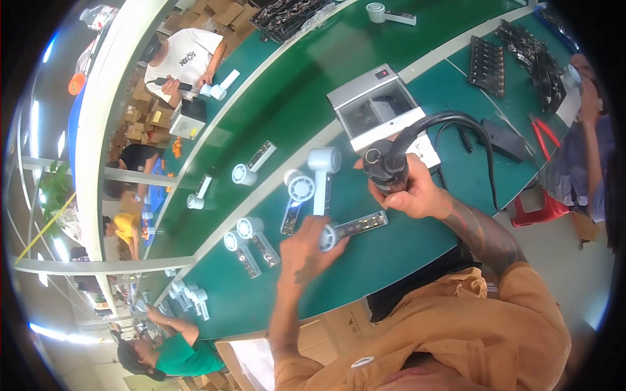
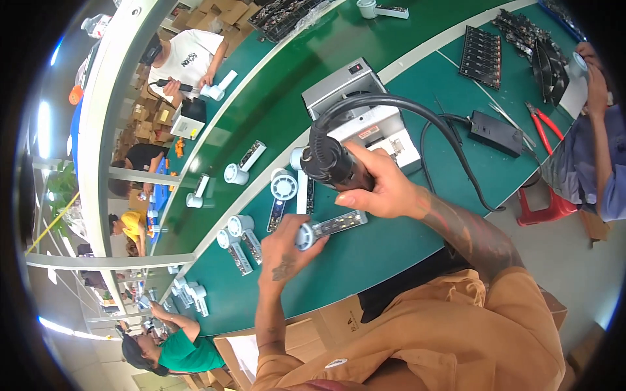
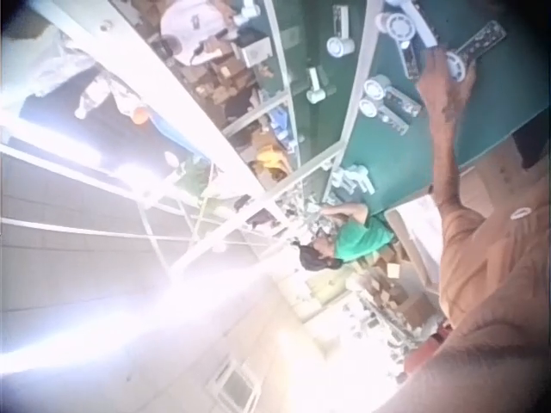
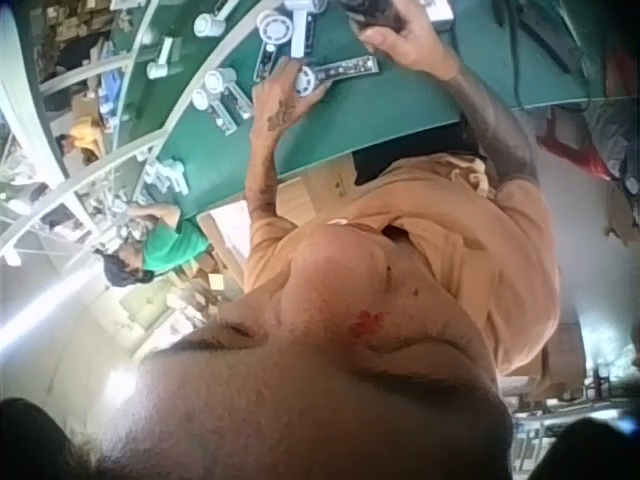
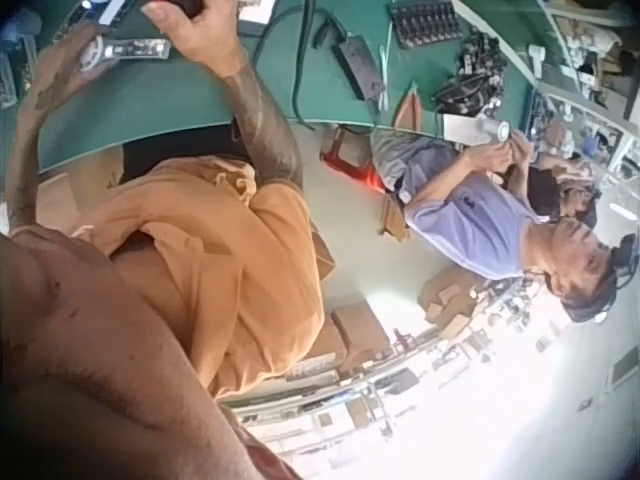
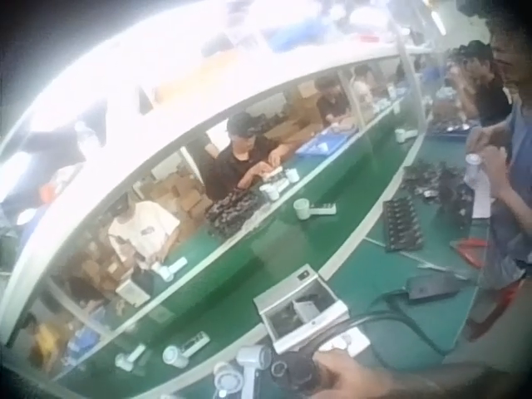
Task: The person assembles handheld electronic fans by securing circuit boards and plastic casings with screws using an electric screwdriver.
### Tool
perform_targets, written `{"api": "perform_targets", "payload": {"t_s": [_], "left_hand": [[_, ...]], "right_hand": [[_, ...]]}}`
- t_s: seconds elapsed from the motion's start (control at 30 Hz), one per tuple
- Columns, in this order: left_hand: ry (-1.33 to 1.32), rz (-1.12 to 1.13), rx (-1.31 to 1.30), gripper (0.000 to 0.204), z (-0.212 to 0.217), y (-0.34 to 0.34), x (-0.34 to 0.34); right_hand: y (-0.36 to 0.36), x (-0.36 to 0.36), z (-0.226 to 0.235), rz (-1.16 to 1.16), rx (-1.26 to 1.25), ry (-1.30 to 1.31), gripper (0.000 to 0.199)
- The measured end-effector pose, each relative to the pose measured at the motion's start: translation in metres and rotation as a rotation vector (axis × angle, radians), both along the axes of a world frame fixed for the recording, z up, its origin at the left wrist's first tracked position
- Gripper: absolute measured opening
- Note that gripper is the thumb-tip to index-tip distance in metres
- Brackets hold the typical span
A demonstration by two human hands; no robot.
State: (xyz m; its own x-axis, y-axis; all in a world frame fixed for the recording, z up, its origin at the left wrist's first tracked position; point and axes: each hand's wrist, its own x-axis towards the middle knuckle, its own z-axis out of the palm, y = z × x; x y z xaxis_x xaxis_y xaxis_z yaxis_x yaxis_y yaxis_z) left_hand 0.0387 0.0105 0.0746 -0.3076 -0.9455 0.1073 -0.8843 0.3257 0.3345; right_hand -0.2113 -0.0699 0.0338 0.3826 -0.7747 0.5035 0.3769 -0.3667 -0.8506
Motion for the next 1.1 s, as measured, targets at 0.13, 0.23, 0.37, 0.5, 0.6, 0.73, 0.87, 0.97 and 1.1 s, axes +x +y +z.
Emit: {"api": "perform_targets", "payload": {"t_s": [0.13,0.23,0.37,0.5,0.6,0.73,0.87,0.97,1.1], "left_hand": [[0.034,0.049,-0.071,0.042,-0.027,0.004,-0.012],[-0.101,0.027,-0.142,0.051,-0.028,0.003,-0.019],[-0.136,-0.109,-0.39,0.049,-0.027,-0.005,-0.021],[0.029,-0.332,-0.53,0.033,-0.052,-0.008,-0.025],[0.062,-0.374,-0.552,0.028,-0.066,-0.006,-0.026],[0.068,-0.392,-0.52,0.025,-0.061,-0.008,-0.025],[0.057,-0.392,-0.506,0.027,-0.056,-0.006,-0.024],[0.05,-0.392,-0.5,0.029,-0.057,-0.005,-0.023],[0.083,-0.417,-0.479,0.028,-0.057,-0.01,-0.021]], "right_hand": [[0.008,0.011,-0.003,-0.018,0.067,-0.101,0.058],[0.011,-0.002,-0.005,-0.13,0.042,-0.157,0.065],[0.022,-0.031,0.013,-0.279,0.164,-0.272,0.077],[0.029,-0.046,0.051,-0.351,0.156,-0.325,0.082],[0.031,-0.049,0.069,-0.34,0.072,-0.391,0.084],[0.021,-0.037,0.092,-0.345,0.023,-0.385,0.088],[0.0,-0.016,0.09,-0.369,-0.048,-0.197,0.082],[-0.009,-0.006,0.087,-0.449,-0.075,-0.001,0.082],[-0.014,0.0,0.081,-0.486,-0.073,-0.003,0.08]]}}
